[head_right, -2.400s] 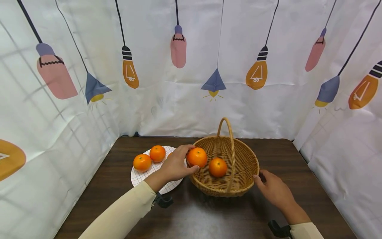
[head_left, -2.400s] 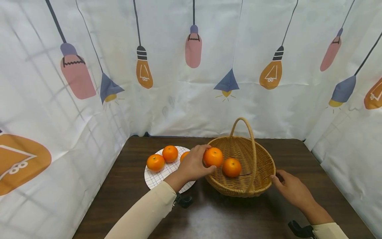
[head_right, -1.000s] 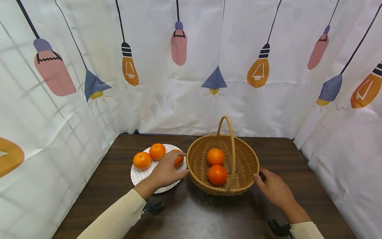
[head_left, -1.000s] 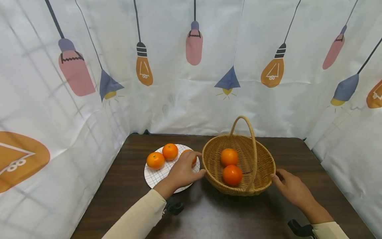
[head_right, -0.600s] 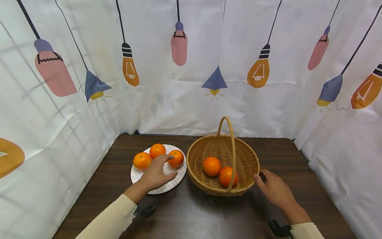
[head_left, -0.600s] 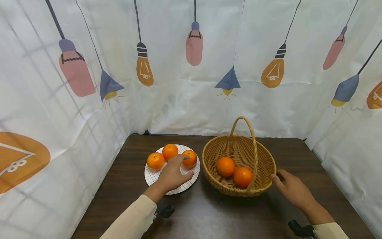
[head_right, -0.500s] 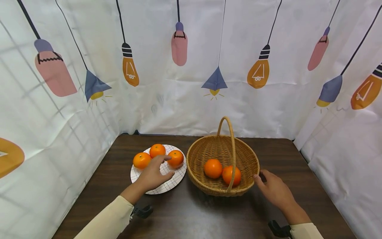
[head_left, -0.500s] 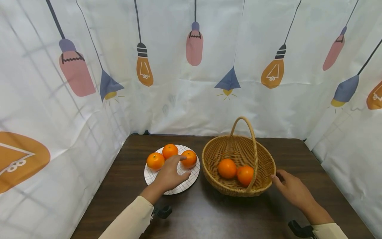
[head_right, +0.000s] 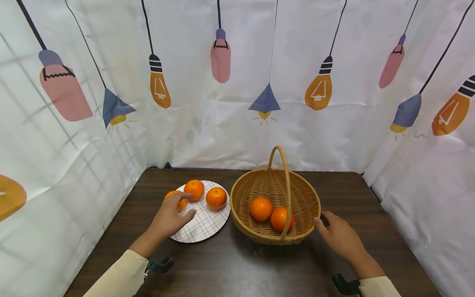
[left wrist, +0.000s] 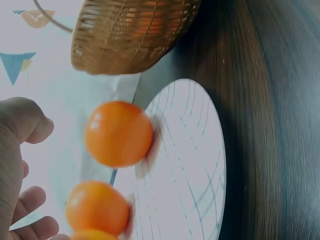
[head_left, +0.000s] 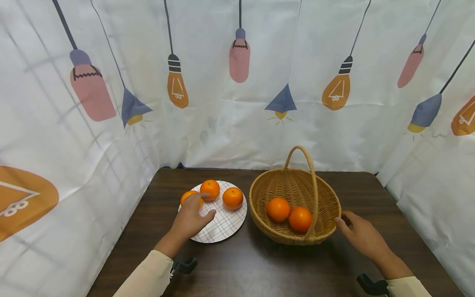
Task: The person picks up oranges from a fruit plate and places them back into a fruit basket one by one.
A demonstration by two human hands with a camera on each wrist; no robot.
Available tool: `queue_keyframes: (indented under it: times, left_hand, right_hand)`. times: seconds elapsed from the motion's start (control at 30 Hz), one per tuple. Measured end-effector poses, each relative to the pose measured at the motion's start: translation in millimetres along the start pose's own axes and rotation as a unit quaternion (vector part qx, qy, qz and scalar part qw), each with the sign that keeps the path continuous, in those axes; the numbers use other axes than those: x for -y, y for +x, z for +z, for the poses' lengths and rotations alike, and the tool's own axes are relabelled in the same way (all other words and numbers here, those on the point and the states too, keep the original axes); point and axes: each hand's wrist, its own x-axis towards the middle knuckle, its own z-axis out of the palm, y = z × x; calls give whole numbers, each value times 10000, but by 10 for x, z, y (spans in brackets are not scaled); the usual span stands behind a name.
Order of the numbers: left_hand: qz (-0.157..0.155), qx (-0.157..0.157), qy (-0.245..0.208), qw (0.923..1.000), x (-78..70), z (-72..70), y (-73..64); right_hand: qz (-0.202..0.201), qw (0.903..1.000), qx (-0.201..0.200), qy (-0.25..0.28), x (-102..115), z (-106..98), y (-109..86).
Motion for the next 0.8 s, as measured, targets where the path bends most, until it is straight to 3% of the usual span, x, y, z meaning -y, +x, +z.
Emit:
queue_keyframes:
  times: [0.4,0.8]
  left_hand:
    - [-117,-665,-123,9976,293,-80,-8]
    - [-158,-750,-32,9971,414,-129,-14]
  right_hand:
    - [-69,10000,-17,44,-10,-6,20]
    - [-25,9999,50,84,-6,-3,10]
